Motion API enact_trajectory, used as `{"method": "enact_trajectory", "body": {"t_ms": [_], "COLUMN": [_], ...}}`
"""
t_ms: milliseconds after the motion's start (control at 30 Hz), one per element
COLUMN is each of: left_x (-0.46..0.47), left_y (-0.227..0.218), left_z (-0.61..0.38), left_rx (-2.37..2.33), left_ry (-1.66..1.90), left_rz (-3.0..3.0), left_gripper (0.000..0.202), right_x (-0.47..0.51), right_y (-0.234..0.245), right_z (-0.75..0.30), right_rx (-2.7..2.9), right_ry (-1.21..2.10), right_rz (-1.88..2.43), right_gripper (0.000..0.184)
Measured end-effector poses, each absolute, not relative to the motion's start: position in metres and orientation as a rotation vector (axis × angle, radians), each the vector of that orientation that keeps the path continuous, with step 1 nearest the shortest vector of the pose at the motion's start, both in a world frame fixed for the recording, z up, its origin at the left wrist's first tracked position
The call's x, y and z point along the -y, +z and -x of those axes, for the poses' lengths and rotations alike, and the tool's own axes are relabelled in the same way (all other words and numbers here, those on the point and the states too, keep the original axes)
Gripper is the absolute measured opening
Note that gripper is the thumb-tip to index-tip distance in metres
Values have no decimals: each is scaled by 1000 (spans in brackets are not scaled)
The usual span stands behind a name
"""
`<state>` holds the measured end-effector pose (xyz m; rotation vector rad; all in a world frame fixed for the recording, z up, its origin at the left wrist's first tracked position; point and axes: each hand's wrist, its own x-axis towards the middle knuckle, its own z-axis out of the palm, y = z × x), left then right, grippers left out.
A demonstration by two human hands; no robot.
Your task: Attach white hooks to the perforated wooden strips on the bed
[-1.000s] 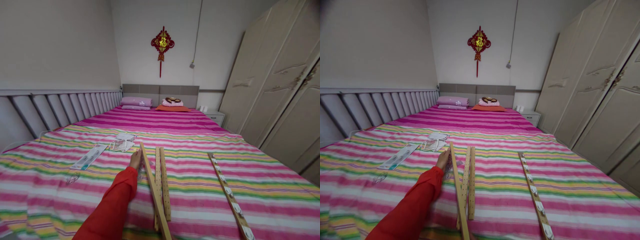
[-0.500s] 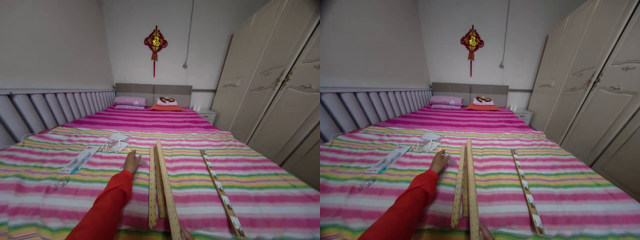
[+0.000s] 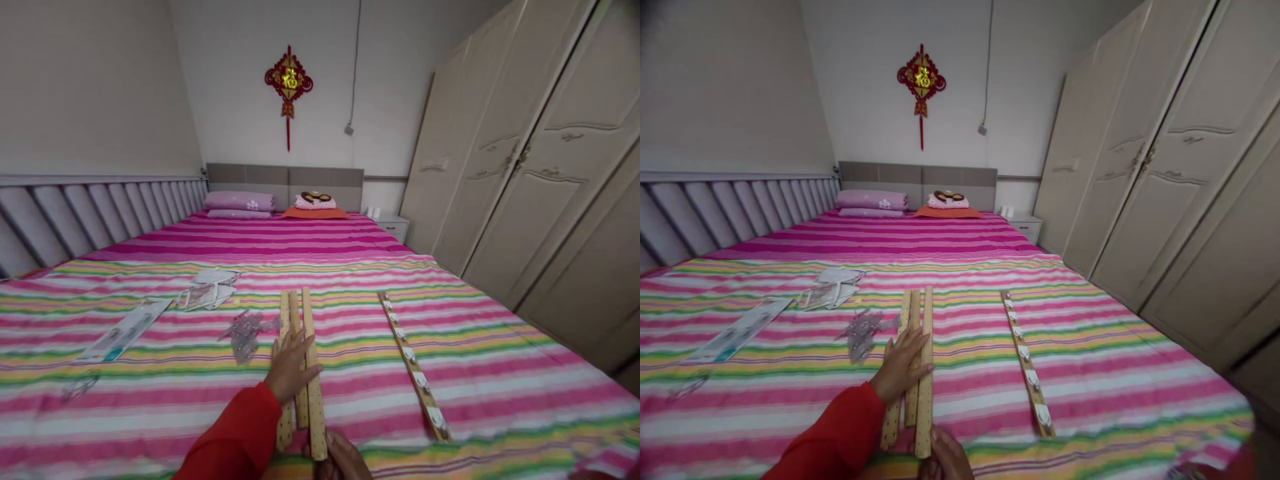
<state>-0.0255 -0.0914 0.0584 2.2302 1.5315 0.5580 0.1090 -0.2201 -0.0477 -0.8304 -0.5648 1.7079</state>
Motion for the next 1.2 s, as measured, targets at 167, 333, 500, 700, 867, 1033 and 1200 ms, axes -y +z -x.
{"method": "enact_trajectory", "body": {"t_ms": [167, 333, 500, 700, 867, 1033, 1200], "left_x": [104, 101, 102, 104, 107, 110, 129], "left_y": [36, 21, 19, 19, 19, 23, 25], "left_z": [12, 13, 13, 15, 17, 19, 15], "left_rx": [-1643, -1655, -1660, -1657, -1596, -1496, -1278], "left_ry": [317, 326, 337, 357, 426, 592, 949], "left_rz": [-2300, -2416, -2470, -2444, -2389, -2182, -1616], "left_gripper": [66, 59, 60, 61, 64, 61, 65], "right_x": [231, 257, 258, 243, 246, 239, 218], "right_y": [-49, -42, -25, -16, -16, -4, 19], "right_z": [-156, -232, -274, -279, -274, -244, -188], "right_rx": [539, 103, -17, 28, 53, 75, 205], "right_ry": [1551, 1281, 1237, 1337, 1444, 1499, 1580], "right_rz": [934, 894, 808, 704, 676, 633, 581], "right_gripper": [51, 49, 36, 28, 30, 30, 27]}}
